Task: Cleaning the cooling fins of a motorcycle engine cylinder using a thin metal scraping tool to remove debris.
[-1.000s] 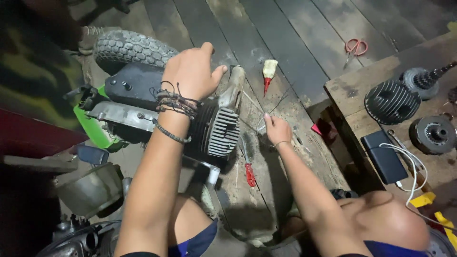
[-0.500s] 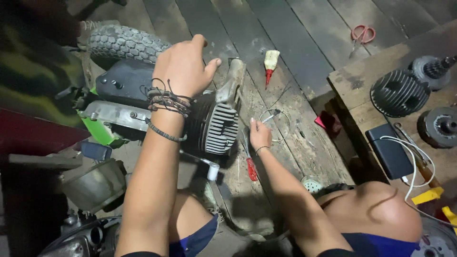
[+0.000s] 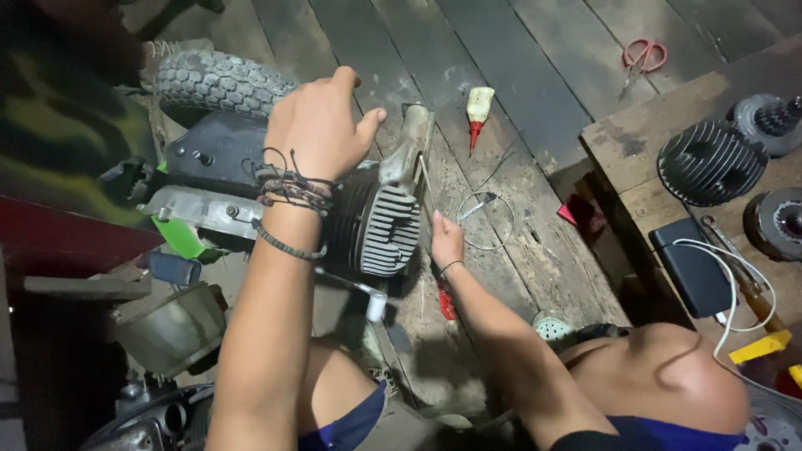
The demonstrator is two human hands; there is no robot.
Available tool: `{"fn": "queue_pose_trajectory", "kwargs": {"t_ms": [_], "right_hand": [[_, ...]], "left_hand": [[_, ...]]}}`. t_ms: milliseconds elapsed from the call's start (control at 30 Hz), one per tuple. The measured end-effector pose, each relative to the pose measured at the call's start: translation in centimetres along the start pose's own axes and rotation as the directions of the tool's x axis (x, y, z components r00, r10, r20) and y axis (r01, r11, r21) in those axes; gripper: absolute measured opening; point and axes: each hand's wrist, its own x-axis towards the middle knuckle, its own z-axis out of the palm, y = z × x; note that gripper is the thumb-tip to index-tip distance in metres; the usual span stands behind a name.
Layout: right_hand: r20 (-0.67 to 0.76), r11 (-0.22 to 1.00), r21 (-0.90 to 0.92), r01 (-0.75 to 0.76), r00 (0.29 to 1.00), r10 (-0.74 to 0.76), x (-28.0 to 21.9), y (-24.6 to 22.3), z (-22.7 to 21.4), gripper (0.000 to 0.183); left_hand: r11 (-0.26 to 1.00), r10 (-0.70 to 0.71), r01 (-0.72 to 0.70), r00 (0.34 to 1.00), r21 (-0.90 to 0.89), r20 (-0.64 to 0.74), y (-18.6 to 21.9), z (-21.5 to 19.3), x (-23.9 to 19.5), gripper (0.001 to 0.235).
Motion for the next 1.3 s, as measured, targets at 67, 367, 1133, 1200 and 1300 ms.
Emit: {"fn": "queue_pose_trajectory", "kwargs": {"t_ms": [67, 367, 1133, 1200, 1300], "right_hand": [[-0.038, 0.999, 0.024, 0.034, 0.999, -0.033, 0.9, 0.9, 0.0, 0.053], [0.207, 0.823, 0.463, -0.33, 0.943, 0.262, -1.5, -1.5, 3.1, 0.052], [0.695, 0.565, 0.452, -0.69, 0.67, 0.261, -2.7, -7.9, -3.6, 0.046], [0.775, 0.545, 0.392, -0.741, 0.586, 0.239, -2.3, -7.9, -4.2, 0.06], [0.623, 0.737, 0.382, -0.558, 0.744, 0.24, -2.3, -8.6, -5.0, 0.059]], "left_hand": [[1.0, 0.001, -0.001, 1.0, 0.0, -0.006, 0.0, 0.3, 0.2, 0.045], [1.0, 0.008, -0.008, 1.0, -0.023, 0.0, -0.3, 0.2, -0.1, 0.043], [0.999, 0.035, -0.036, 0.999, -0.028, -0.03, -0.6, 0.7, -0.2, 0.043], [0.999, 0.036, -0.037, 0.999, -0.039, -0.028, -0.5, 0.5, -0.1, 0.043], [0.998, 0.032, -0.033, 0.999, -0.052, -0.019, -0.6, 0.6, 0.0, 0.044]]}}
